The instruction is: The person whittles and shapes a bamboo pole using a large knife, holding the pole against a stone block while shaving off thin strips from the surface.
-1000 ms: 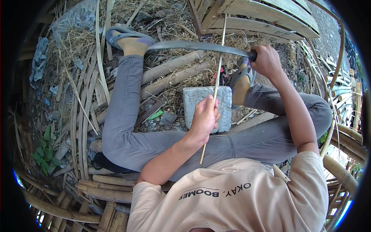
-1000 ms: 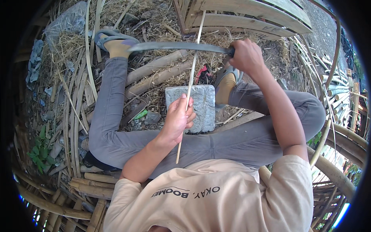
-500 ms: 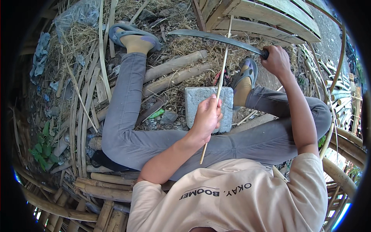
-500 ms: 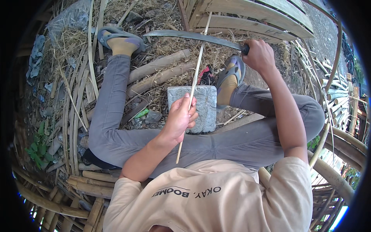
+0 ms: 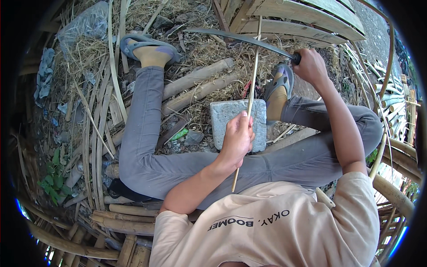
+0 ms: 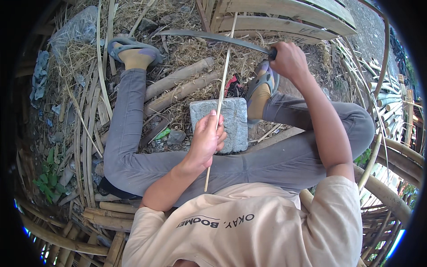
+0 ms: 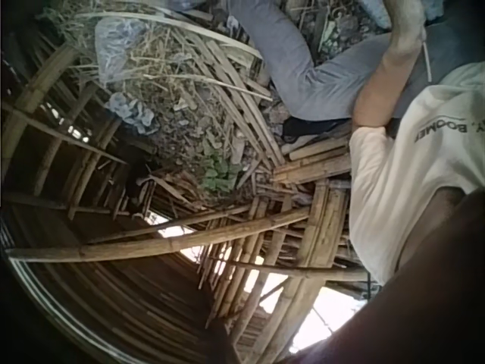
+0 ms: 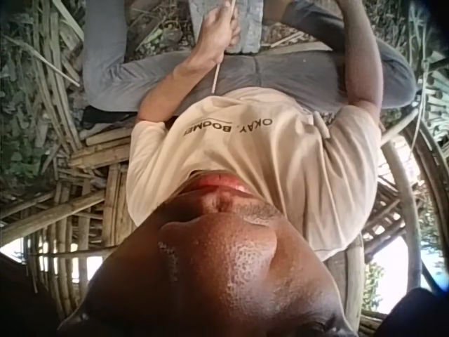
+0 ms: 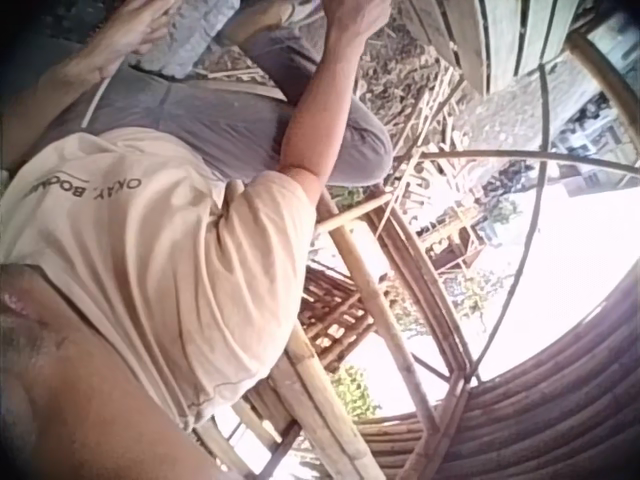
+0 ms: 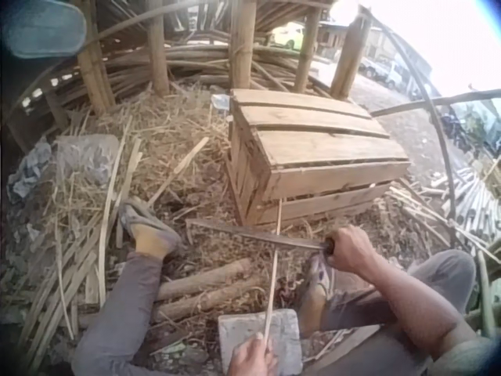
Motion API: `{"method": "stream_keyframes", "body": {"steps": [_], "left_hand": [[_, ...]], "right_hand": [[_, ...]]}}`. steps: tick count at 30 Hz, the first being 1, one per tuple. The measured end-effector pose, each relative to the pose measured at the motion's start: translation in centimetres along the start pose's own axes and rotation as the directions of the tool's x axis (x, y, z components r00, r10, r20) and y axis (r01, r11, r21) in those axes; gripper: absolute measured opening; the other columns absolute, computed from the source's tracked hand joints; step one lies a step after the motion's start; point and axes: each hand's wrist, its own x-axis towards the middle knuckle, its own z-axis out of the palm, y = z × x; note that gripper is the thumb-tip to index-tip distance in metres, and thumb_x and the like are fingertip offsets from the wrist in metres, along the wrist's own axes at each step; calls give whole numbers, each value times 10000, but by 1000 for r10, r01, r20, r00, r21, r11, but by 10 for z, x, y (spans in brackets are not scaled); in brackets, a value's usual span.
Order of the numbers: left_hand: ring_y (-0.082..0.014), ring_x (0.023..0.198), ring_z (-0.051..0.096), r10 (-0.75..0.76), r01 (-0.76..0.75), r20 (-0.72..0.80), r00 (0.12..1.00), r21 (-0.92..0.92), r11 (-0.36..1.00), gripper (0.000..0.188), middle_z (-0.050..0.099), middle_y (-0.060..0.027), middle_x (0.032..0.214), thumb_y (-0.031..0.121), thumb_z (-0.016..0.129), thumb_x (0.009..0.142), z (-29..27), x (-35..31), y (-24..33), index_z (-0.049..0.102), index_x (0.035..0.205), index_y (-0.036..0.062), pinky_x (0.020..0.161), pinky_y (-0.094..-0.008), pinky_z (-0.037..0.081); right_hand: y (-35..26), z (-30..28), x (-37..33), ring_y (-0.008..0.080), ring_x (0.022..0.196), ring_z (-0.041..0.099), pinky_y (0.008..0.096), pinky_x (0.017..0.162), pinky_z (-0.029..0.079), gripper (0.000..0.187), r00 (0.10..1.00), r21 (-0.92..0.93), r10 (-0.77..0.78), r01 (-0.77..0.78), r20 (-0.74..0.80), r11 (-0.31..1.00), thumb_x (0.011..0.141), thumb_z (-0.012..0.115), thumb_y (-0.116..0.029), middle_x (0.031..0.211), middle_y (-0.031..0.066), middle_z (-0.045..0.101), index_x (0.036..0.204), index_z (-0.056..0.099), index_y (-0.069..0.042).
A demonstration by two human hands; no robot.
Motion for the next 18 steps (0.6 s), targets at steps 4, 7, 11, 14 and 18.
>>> {"method": "stream_keyframes", "body": {"steps": [4, 7, 11, 14, 18], "left_hand": [[-27, 443, 237, 1, -1, 14, 1000, 1, 1000, 362, 290, 81, 568, 389, 318, 1083, 0, -1, -6, 434, 867, 123, 381, -217, 175], [-25, 444, 237, 25, -25, 6, 1000, 25, 999, 364, 289, 81, 565, 388, 319, 1083, 1, -2, -10, 429, 863, 120, 379, -220, 176], [-24, 447, 238, 101, -99, -10, 995, 118, 988, 358, 290, 80, 563, 380, 328, 1083, 4, -6, -17, 429, 863, 116, 380, -223, 179], [-21, 453, 243, 74, -77, 27, 997, 144, 987, 350, 294, 79, 567, 372, 344, 1081, 4, -10, -28, 435, 864, 112, 383, -219, 182], [-19, 467, 250, 87, -123, 145, 986, 260, 958, 342, 300, 80, 580, 347, 369, 1078, 9, -20, -36, 451, 852, 103, 389, -214, 189]], "right_hand": [[2, -5, -3, 392, 761, 669, 477, 750, 539, 242, 997, -58, -39, 34, -71, 998, 687, 667, -174, 766, 217, 673, 889, 737, -62], [-9, -9, -12, 387, 742, 669, 469, 739, 541, 234, 993, -32, -87, 85, -83, 996, 687, 672, -189, 743, 205, 670, 874, 737, -64], [-32, -29, -23, 382, 701, 663, 456, 708, 540, 223, 986, -15, -163, 164, 39, 986, 679, 683, -193, 701, 184, 661, 855, 736, -68], [-37, -47, -29, 381, 690, 659, 455, 696, 535, 212, 975, -64, -205, 210, 85, 976, 670, 691, -187, 686, 178, 654, 840, 735, -70], [-24, -58, -31, 381, 699, 652, 460, 701, 526, 181, 981, -77, -192, 191, -3, 979, 662, 698, -180, 673, 182, 646, 803, 724, -70]]}}
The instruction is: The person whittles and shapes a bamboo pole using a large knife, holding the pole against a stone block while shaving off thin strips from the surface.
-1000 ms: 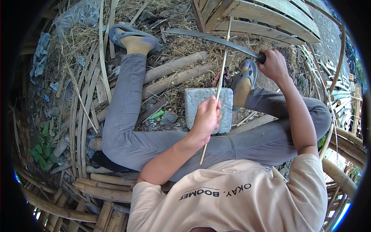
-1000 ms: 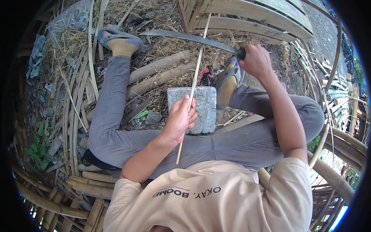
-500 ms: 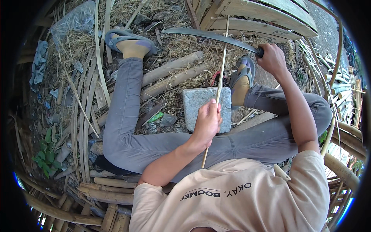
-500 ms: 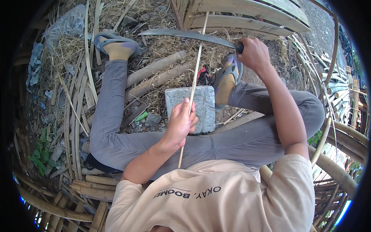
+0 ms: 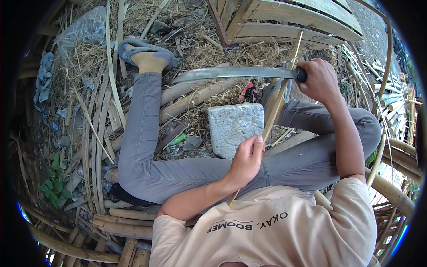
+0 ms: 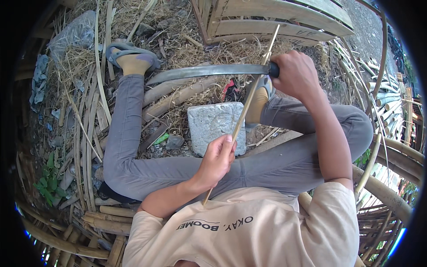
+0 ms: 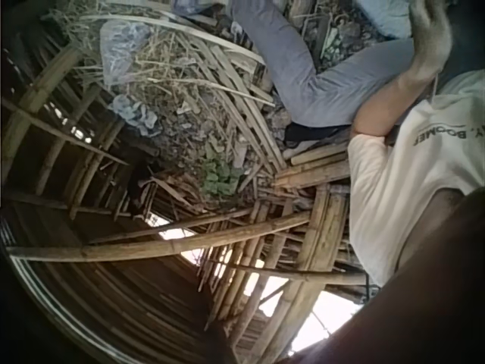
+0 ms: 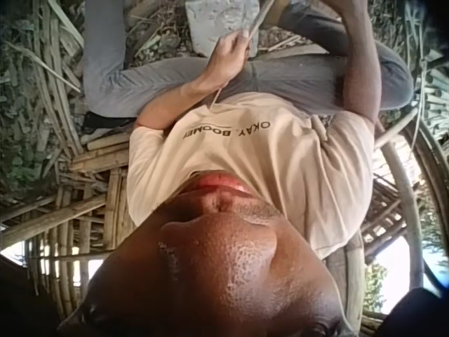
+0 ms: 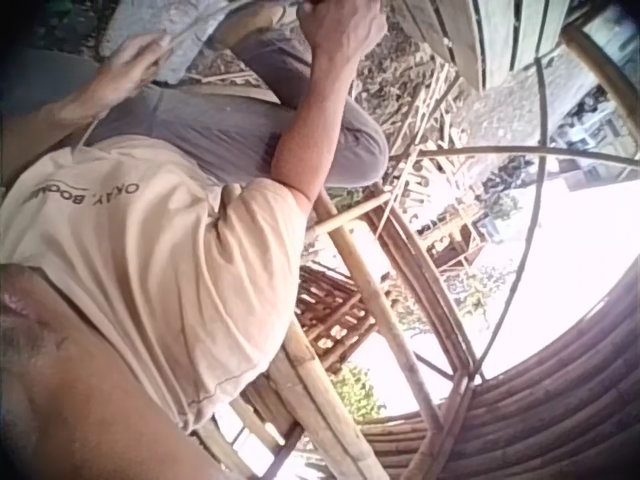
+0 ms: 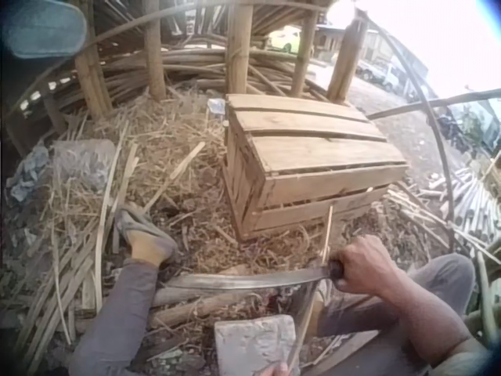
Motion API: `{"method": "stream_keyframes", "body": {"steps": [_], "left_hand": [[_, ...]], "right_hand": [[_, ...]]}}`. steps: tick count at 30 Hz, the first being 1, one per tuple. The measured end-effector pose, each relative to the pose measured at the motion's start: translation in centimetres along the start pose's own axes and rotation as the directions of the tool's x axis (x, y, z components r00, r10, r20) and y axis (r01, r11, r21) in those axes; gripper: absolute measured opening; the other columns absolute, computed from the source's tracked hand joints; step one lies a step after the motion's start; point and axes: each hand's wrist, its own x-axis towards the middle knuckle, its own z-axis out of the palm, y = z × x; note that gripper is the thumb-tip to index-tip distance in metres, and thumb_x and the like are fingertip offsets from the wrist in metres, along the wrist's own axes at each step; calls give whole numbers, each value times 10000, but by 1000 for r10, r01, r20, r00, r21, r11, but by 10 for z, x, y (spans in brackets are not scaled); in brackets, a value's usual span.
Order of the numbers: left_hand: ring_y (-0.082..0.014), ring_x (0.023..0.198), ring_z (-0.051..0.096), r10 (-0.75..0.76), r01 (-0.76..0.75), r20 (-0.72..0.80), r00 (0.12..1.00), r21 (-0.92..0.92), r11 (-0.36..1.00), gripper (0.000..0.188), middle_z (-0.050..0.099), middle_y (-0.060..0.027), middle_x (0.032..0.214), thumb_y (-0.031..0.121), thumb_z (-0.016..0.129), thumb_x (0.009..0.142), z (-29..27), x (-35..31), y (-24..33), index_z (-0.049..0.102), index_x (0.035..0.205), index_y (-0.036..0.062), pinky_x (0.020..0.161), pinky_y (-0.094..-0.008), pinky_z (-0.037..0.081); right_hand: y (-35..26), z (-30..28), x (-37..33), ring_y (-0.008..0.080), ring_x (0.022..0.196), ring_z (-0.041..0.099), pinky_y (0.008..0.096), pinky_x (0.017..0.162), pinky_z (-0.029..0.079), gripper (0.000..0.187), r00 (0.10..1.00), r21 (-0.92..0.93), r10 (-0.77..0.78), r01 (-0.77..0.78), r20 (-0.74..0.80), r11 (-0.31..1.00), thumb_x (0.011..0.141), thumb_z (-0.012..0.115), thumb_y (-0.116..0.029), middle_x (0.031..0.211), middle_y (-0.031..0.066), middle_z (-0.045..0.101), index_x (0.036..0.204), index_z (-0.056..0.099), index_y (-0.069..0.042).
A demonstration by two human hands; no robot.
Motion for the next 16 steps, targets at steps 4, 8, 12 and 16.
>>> {"method": "stream_keyframes", "body": {"steps": [4, 8, 12, 16], "left_hand": [[-18, 473, 275, 143, -139, -30, 989, 94, 986, 351, 336, 74, 586, 319, 375, 1078, -6, 4, 8, 464, 833, 84, 405, -210, 215], [-16, 472, 285, 305, -295, -17, 952, 215, 931, 351, 349, 70, 585, 312, 376, 1079, -10, 4, 16, 466, 833, 78, 412, -206, 226], [-12, 457, 275, 304, -292, -35, 952, 199, 936, 353, 337, 70, 572, 302, 355, 1083, -20, 2, 30, 462, 835, 74, 405, -205, 235], [-12, 442, 265, 333, -310, -78, 940, 222, 925, 348, 335, 66, 564, 317, 354, 1081, -25, 6, 31, 462, 855, 75, 394, -204, 232]], "right_hand": [[6, -18, -2, 385, 712, 637, 475, 686, 500, 146, 994, 32, 58, -55, -97, 998, 667, 708, -161, 666, 188, 630, 774, 696, -61], [-1, -36, -4, 385, 670, 616, 458, 616, 473, 150, 965, 140, 47, -11, -258, 990, 668, 715, -154, 635, 172, 603, 773, 672, -55], [-2, -40, -9, 379, 648, 613, 451, 593, 467, 174, 965, 144, 37, 1, -260, 990, 659, 731, -181, 614, 157, 591, 778, 671, -68], [-2, -34, -9, 376, 653, 629, 451, 611, 487, 208, 976, 112, 14, 10, -217, 994, 651, 754, -209, 613, 142, 608, 799, 680, -83]]}}
